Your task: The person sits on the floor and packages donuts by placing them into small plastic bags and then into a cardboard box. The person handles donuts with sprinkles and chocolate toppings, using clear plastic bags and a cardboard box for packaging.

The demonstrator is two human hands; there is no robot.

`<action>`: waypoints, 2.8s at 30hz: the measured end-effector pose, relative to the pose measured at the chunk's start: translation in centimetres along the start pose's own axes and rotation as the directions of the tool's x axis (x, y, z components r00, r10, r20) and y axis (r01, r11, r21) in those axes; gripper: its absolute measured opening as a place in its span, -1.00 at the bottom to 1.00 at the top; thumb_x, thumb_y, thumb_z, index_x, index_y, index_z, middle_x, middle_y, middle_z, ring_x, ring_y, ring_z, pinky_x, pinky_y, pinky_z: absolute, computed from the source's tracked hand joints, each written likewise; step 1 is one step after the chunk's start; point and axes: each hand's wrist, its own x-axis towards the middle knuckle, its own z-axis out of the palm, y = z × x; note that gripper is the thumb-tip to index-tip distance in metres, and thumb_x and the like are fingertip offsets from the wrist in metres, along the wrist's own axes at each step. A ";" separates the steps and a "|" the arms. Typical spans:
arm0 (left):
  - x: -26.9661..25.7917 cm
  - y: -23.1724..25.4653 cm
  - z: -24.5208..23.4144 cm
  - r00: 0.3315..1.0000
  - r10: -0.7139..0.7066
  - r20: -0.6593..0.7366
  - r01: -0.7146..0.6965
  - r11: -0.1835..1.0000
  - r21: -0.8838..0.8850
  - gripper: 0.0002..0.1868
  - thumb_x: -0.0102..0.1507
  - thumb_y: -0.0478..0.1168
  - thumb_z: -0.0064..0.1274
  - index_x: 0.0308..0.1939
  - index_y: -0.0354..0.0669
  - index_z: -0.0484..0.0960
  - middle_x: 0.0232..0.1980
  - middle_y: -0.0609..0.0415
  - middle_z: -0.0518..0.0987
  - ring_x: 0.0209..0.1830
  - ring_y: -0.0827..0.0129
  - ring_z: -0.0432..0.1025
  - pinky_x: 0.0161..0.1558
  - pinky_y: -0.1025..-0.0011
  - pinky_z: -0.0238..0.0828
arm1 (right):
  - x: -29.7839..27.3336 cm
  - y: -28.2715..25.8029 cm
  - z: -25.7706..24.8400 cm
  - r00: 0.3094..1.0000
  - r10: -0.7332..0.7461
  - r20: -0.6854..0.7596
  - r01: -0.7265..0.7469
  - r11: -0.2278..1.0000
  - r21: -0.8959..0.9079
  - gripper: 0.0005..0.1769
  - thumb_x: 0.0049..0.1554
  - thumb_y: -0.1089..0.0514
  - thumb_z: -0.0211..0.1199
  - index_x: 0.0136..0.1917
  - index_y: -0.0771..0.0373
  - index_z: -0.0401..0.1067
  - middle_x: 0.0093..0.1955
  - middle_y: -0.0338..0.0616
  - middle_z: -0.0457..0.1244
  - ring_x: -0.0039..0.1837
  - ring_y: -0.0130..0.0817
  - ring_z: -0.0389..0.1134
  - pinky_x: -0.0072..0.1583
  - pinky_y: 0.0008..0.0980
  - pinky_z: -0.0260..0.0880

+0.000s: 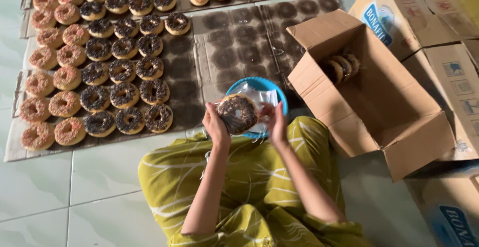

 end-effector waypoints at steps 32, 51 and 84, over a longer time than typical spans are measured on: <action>1.4 -12.8 1.9 0.881 -0.128 0.455 -0.464 -0.054 0.884 -0.54 -0.02 -0.30 0.30 -0.05 -0.27 0.56 0.11 -0.22 0.49 0.12 -0.18 0.40 0.06 0.06 0.45 | 22.6 -7.6 -29.2 0.831 -0.276 0.483 0.044 -0.833 -0.552 -0.69 0.23 0.04 0.12 0.08 0.20 0.59 -0.14 -0.06 0.34 -0.11 -0.12 0.36 -0.01 0.04 0.31; -1.7 -2.4 4.9 0.707 0.258 0.658 -0.685 0.018 0.728 -0.83 0.14 -0.26 0.20 -0.20 -0.19 0.64 -0.08 -0.05 0.53 -0.05 -0.02 0.39 -0.08 0.07 0.30 | 10.1 -3.3 -5.9 0.919 -0.086 0.385 0.387 0.389 -0.836 -0.38 -0.02 -0.01 0.59 0.13 0.43 0.44 -0.10 -0.04 0.40 -0.09 -0.34 0.43 -0.06 -0.37 0.46; -1.8 0.9 -2.6 0.849 -0.108 0.518 -0.054 0.956 0.288 -0.81 0.49 -0.16 -0.06 -0.15 -0.20 0.48 -0.32 0.26 0.41 -0.28 0.59 0.29 -0.20 0.56 0.30 | -2.4 1.9 1.6 0.866 0.235 0.440 -0.327 0.934 0.144 -0.65 0.24 -0.05 0.26 -0.21 0.24 0.36 -0.15 -0.11 0.34 -0.03 -0.34 0.40 0.11 -0.38 0.43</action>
